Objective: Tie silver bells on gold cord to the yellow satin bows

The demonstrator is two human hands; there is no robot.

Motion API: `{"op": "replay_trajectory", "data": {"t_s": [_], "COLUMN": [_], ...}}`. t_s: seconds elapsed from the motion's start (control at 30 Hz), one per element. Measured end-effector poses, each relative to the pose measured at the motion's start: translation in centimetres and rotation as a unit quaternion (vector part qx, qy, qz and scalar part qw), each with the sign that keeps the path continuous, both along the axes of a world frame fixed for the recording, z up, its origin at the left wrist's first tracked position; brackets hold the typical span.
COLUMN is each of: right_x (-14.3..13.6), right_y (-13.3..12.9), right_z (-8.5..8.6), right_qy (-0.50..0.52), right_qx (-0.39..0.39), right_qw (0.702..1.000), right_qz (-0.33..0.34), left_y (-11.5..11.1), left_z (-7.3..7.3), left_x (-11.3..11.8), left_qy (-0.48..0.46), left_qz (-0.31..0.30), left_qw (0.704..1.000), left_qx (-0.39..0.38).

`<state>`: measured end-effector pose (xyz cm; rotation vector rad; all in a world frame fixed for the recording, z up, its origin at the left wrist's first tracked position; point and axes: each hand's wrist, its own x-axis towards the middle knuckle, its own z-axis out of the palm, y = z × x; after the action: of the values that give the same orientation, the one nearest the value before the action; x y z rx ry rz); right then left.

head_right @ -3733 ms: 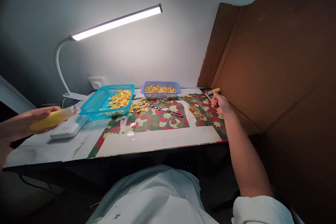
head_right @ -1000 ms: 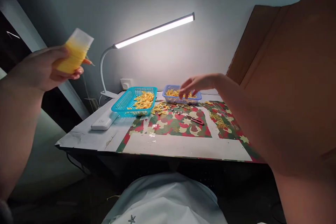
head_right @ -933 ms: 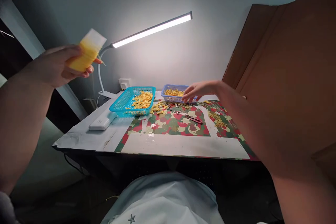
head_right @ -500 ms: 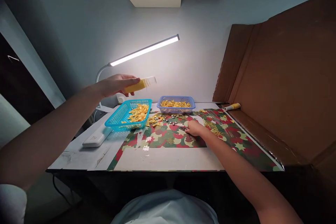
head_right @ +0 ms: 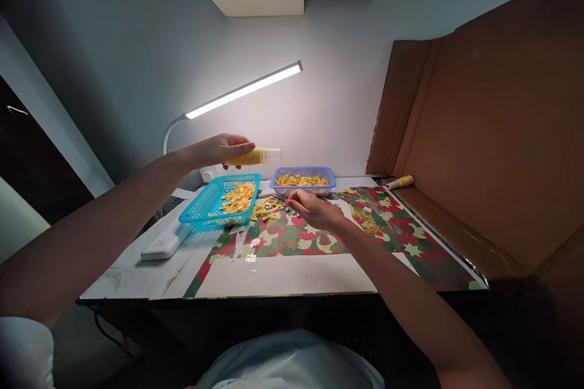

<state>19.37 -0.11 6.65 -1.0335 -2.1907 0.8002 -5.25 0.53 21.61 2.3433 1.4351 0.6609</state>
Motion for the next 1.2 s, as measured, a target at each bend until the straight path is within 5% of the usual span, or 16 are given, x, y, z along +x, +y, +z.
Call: {"op": "replay_trajectory", "data": {"t_s": [0.17,0.43,0.73,1.0,1.2], "right_x": [-2.3,-1.9,-1.1,-1.7,0.5], "right_y": [-0.9,-0.4,-0.3,-0.1,0.9], "right_z": [3.3,4.0,5.6,5.4,3.8], "right_qy": [0.032,0.055,0.020,0.056,0.079], "right_qx": [0.014,0.021,0.005,0.015,-0.034], "right_qw": [0.999,0.998,0.999,0.995,0.996], "right_qz": [-0.013,-0.024,-0.041,-0.083,-0.028], "left_y": [0.2,0.2,-0.8,-0.8,0.1], "left_z": [-1.1,-3.3,-4.1,-4.9,-5.3], "left_x": [0.9,1.5,2.2,2.4,1.9], "left_qy": [0.009,0.053,0.108,0.103,0.043], "left_qz": [0.019,0.025,0.021,0.025,0.040], "left_qw": [0.999,0.973,0.948,0.939,0.947], "left_qx": [0.046,0.225,0.299,0.326,0.314]}}
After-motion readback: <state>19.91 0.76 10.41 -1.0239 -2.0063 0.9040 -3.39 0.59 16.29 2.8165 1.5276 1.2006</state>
